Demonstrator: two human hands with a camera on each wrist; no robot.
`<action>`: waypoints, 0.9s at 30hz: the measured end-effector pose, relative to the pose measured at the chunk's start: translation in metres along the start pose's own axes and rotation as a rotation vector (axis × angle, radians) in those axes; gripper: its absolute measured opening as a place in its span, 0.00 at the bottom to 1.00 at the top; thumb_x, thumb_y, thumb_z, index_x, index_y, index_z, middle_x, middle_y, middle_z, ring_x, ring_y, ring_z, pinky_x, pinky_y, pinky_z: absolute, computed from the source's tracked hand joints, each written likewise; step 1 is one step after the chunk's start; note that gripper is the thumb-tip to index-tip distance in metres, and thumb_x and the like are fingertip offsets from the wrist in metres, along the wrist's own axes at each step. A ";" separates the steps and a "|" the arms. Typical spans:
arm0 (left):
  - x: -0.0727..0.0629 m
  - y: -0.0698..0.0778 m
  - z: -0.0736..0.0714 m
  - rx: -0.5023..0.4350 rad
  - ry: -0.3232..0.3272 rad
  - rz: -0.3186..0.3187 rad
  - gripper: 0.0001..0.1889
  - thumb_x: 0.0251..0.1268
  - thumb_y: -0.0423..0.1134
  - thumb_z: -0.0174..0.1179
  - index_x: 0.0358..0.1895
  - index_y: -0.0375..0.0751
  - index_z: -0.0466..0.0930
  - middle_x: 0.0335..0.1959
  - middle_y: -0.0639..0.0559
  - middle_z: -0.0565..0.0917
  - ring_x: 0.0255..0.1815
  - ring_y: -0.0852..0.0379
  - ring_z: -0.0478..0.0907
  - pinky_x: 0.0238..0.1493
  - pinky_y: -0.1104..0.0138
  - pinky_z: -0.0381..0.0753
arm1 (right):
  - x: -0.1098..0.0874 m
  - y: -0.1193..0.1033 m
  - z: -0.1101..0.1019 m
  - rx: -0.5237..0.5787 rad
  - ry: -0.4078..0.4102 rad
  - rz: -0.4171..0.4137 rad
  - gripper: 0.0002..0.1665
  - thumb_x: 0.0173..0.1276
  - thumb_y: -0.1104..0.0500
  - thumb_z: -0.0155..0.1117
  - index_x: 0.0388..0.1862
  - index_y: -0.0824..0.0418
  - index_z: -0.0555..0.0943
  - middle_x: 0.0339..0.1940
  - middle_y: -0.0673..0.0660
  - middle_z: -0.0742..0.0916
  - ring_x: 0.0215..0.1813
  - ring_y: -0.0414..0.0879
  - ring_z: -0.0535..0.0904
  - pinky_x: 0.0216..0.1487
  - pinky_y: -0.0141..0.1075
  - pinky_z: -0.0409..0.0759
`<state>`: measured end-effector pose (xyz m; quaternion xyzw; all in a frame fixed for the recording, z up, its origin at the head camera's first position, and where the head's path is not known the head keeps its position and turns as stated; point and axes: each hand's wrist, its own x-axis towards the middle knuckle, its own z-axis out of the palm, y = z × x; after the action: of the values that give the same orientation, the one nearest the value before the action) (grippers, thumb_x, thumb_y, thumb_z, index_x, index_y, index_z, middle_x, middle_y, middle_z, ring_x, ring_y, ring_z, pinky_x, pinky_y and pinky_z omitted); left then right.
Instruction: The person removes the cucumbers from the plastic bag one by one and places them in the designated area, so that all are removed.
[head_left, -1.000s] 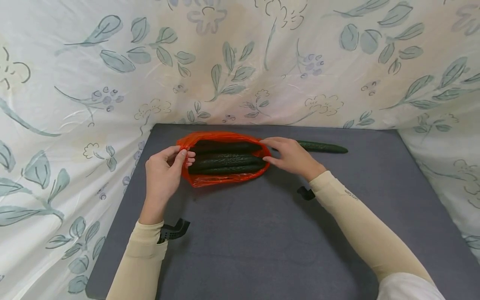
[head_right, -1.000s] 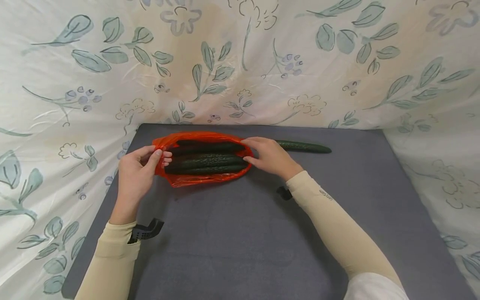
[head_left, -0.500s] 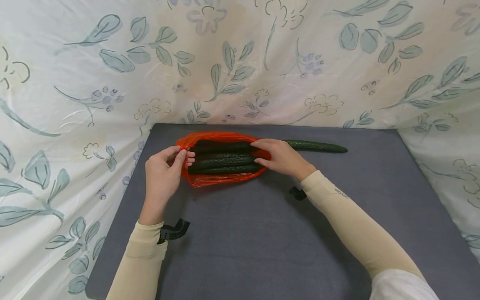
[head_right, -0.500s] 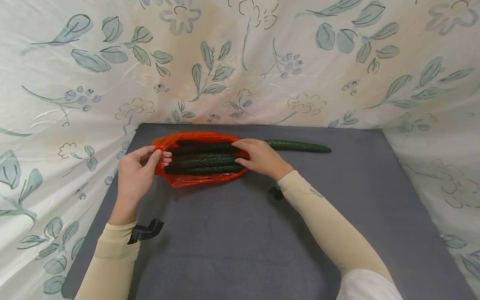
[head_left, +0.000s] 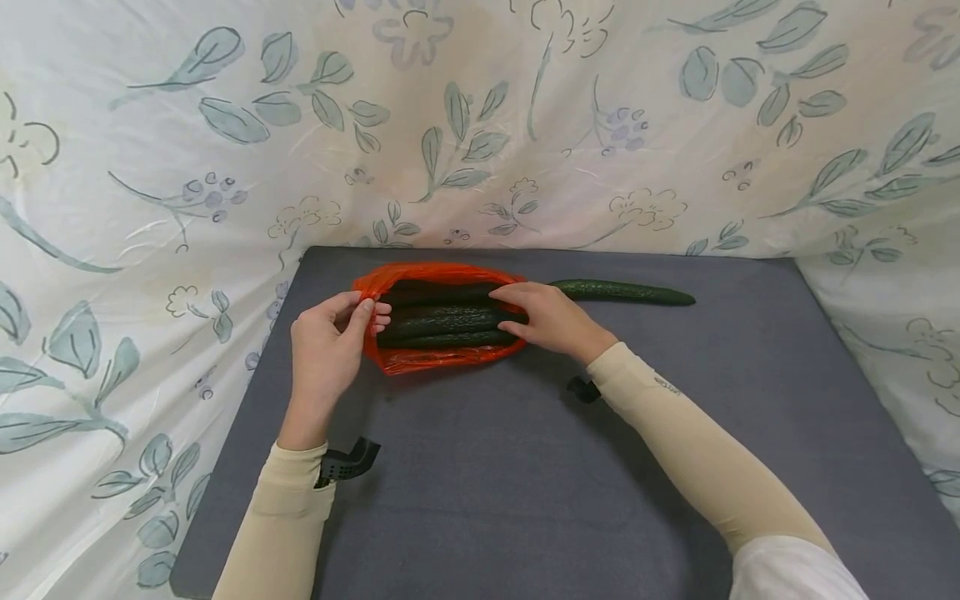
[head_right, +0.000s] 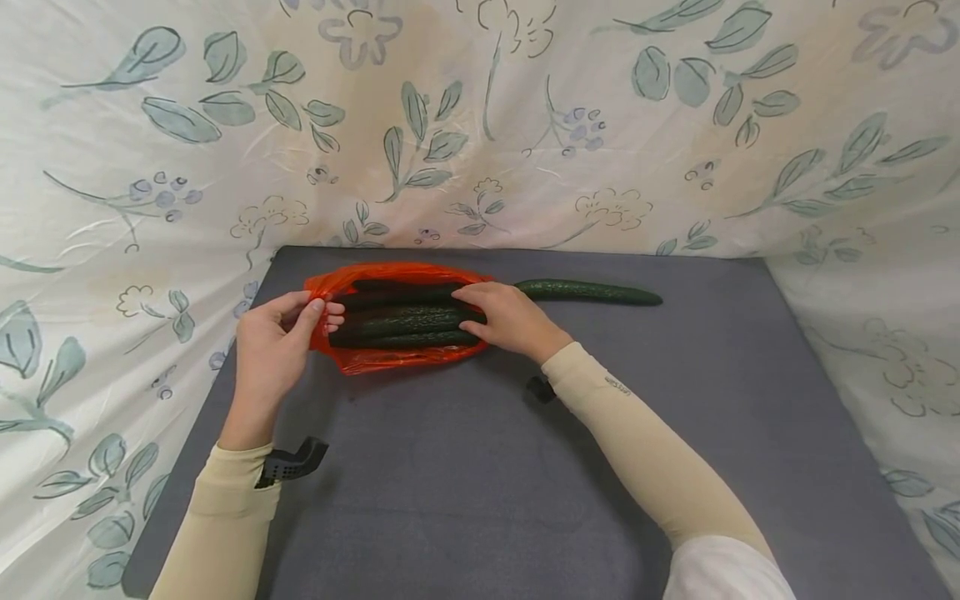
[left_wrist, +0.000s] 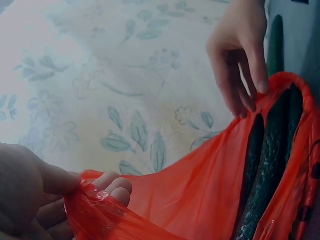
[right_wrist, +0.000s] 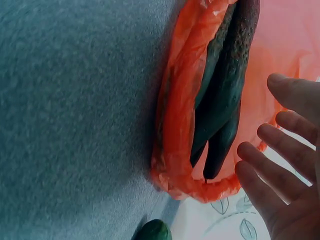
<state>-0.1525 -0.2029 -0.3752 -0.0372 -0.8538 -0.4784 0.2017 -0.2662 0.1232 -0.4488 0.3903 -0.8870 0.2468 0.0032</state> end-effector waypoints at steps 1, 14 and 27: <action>0.000 0.000 0.000 0.001 -0.001 -0.001 0.08 0.81 0.33 0.64 0.51 0.34 0.92 0.37 0.49 0.93 0.34 0.57 0.91 0.42 0.76 0.86 | 0.001 -0.001 0.001 0.000 -0.002 0.000 0.34 0.77 0.53 0.75 0.77 0.60 0.78 0.74 0.60 0.82 0.73 0.57 0.79 0.73 0.56 0.77; -0.001 0.001 0.001 -0.008 -0.010 0.000 0.10 0.82 0.35 0.64 0.53 0.33 0.91 0.38 0.49 0.93 0.35 0.57 0.91 0.43 0.76 0.86 | 0.012 -0.007 0.014 -0.030 -0.036 -0.030 0.34 0.75 0.58 0.77 0.76 0.62 0.79 0.72 0.61 0.84 0.71 0.57 0.80 0.72 0.54 0.78; -0.001 0.000 0.001 -0.006 -0.008 -0.004 0.09 0.81 0.32 0.64 0.54 0.33 0.91 0.39 0.48 0.93 0.35 0.55 0.92 0.43 0.76 0.86 | 0.019 -0.010 0.025 -0.118 -0.038 -0.021 0.30 0.74 0.59 0.78 0.72 0.63 0.83 0.66 0.61 0.87 0.66 0.57 0.83 0.66 0.52 0.82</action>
<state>-0.1516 -0.2023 -0.3760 -0.0380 -0.8533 -0.4811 0.1973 -0.2680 0.0930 -0.4627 0.4034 -0.8957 0.1868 0.0121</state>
